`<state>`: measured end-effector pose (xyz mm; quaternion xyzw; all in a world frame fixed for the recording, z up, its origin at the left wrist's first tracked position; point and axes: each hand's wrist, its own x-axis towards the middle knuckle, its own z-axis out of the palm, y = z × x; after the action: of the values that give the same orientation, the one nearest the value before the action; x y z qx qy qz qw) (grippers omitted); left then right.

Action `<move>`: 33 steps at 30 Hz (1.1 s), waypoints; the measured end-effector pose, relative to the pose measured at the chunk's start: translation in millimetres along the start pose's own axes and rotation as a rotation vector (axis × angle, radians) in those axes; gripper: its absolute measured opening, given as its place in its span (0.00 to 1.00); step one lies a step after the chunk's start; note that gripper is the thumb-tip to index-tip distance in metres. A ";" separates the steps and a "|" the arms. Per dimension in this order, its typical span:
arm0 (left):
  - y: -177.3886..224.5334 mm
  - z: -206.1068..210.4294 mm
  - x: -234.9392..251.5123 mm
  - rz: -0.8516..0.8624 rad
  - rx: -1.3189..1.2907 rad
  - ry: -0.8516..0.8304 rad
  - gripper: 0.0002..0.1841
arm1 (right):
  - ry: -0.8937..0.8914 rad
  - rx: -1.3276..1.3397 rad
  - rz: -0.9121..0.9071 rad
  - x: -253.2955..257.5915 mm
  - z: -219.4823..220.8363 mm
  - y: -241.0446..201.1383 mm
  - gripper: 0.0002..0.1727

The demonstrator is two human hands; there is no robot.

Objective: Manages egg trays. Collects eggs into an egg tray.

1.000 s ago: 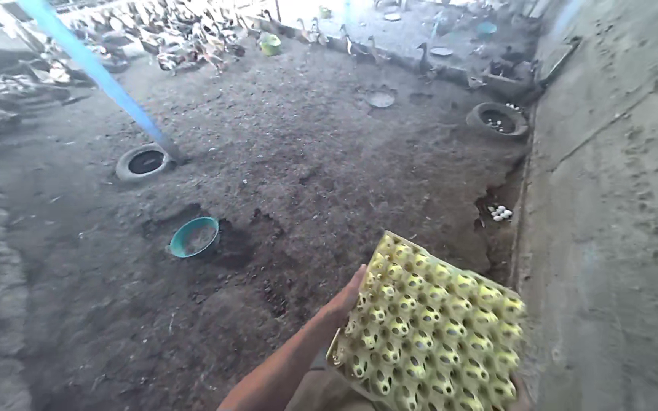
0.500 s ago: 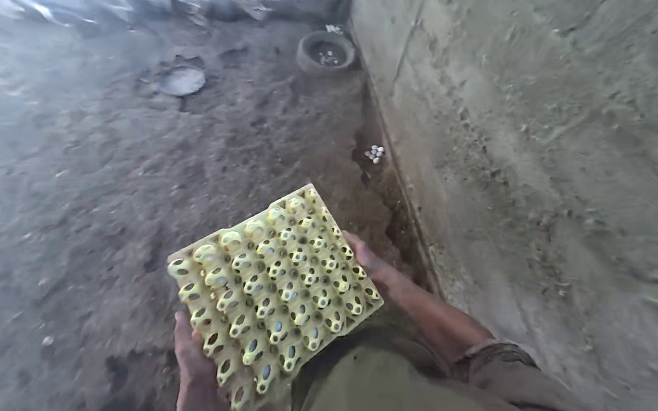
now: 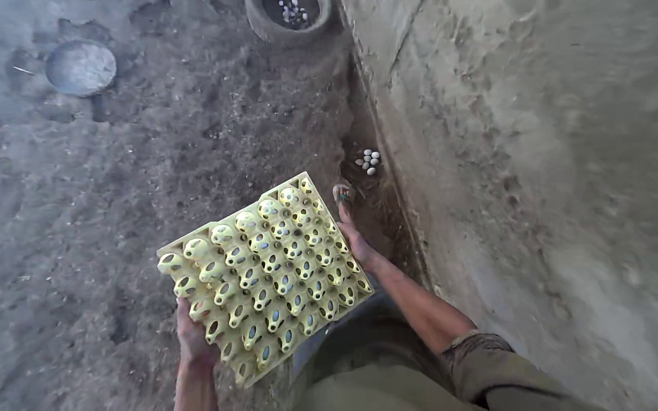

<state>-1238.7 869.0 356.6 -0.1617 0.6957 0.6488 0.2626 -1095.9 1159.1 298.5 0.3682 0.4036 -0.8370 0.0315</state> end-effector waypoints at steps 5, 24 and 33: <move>-60.0 119.5 191.9 -0.044 -0.022 0.010 0.32 | 0.048 -0.087 0.020 221.1 -101.7 -40.5 0.30; -357.5 372.4 697.6 -0.160 0.069 -0.333 0.40 | 0.363 -0.266 -0.016 704.6 -399.2 74.4 0.36; -378.8 371.8 712.7 -0.119 0.135 -0.331 0.37 | 0.305 -0.601 0.043 690.7 -425.9 74.9 0.35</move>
<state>-1543.6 1278.5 -370.7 -0.0756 0.6742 0.6016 0.4217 -1320.1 1575.3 -365.2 0.4717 0.6245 -0.6151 0.0954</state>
